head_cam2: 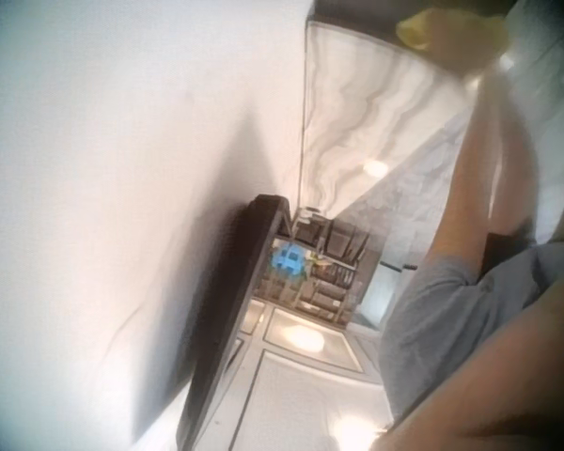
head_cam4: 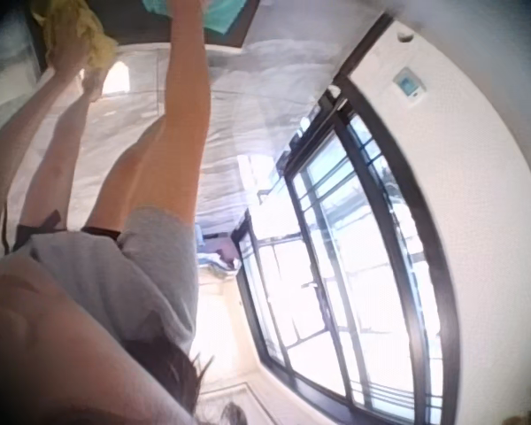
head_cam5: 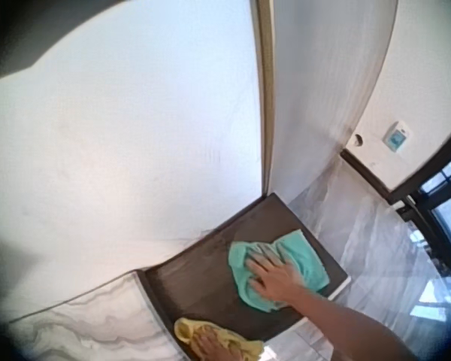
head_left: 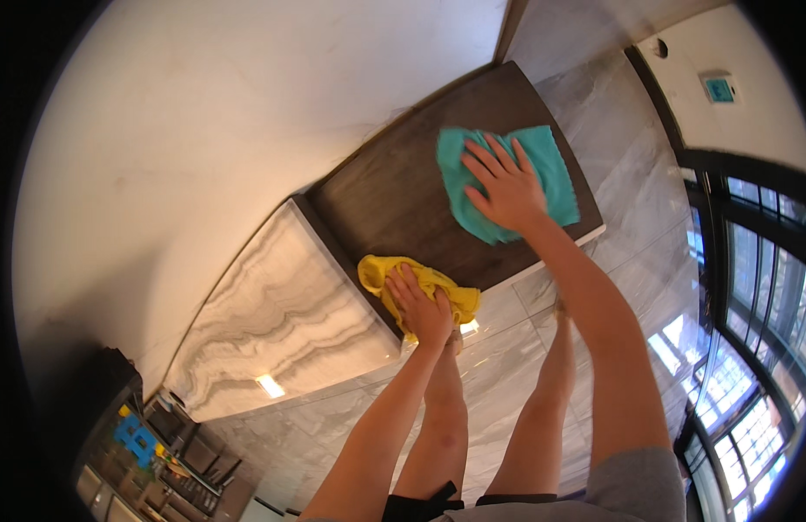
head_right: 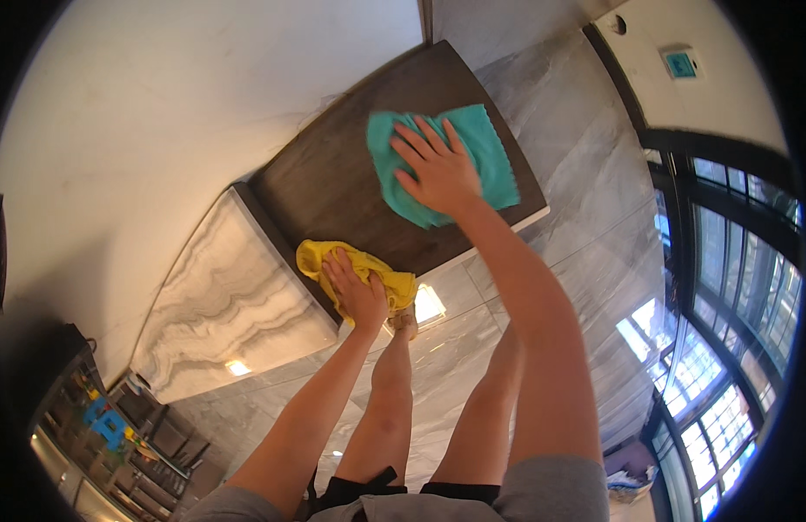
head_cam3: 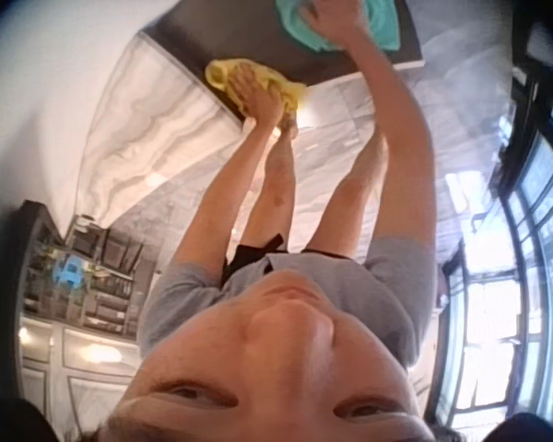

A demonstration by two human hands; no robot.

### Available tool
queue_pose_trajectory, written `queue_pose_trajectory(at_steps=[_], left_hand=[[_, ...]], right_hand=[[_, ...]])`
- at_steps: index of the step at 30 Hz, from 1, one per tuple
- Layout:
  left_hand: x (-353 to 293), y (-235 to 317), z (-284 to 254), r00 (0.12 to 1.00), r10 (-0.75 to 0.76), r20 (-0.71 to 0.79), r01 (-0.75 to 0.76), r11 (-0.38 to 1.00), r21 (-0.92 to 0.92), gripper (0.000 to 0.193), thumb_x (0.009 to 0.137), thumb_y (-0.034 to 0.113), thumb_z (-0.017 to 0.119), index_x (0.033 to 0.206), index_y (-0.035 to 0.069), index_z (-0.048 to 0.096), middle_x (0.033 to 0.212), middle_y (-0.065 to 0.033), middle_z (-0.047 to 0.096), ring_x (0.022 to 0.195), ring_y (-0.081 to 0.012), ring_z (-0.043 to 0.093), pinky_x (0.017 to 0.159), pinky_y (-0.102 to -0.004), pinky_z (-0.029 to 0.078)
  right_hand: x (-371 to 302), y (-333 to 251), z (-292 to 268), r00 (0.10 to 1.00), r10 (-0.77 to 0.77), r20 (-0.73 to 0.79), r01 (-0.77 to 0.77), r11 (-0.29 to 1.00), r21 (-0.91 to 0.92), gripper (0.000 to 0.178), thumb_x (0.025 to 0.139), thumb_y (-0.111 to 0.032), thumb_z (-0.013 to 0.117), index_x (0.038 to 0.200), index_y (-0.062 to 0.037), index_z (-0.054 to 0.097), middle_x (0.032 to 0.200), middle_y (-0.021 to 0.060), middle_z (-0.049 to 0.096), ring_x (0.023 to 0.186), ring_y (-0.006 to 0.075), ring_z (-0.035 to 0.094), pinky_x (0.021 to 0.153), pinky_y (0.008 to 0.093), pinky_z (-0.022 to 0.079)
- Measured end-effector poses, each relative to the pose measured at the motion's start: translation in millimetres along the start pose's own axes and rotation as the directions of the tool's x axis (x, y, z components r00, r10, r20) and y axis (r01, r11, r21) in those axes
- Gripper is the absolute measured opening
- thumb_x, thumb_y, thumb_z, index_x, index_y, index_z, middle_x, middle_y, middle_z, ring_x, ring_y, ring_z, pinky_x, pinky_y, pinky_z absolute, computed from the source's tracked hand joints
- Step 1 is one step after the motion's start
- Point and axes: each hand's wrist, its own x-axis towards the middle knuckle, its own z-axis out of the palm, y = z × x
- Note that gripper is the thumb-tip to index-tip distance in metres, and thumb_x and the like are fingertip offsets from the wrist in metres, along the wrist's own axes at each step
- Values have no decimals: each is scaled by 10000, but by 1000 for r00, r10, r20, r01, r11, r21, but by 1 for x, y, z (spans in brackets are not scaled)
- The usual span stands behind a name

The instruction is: The person wipes the top, side, and front surfaces of a TV stand using two cloths, opens a drawer and a cabinet to wipe the interior, moves a basketball to clean the shelf, and finishes by wiping the TV screen.

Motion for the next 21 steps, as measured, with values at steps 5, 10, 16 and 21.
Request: queue_pose_trajectory(at_steps=[5,10,16,21], left_hand=[[15,10,16,983,-26,-184,19,999,-35,662,810,168,481,1399,87,190,1451,-167,134,1335,-353,114,1069,-431,146],[84,-13,5,890,-157,-428,123,987,-107,586,889,305,388,1381,49,197,1401,-220,230,1285,-373,230,1047,-419,195],[168,7,-8,918,74,-390,-66,997,35,592,867,322,414,1378,84,234,1413,-193,227,1294,-351,224,1045,-399,221],[188,94,23,924,234,-303,-217,972,88,606,835,310,451,1382,145,248,1434,-137,217,1320,-319,199,1033,-438,226]], right_hand=[[78,-87,73,848,-480,-224,529,794,301,326,824,-293,492,1131,-198,547,1238,-55,502,1224,161,386,1078,420,184],[109,-76,65,811,-533,-239,584,719,376,250,784,-315,545,1001,-209,608,1164,-64,525,1166,150,417,1030,420,264],[75,109,13,986,53,-156,0,947,321,377,845,-372,499,1172,-184,487,1174,32,488,1139,235,445,935,436,347],[26,153,9,892,398,217,-370,364,854,584,841,-444,500,1319,-138,360,1330,140,379,1160,335,436,973,407,330]])
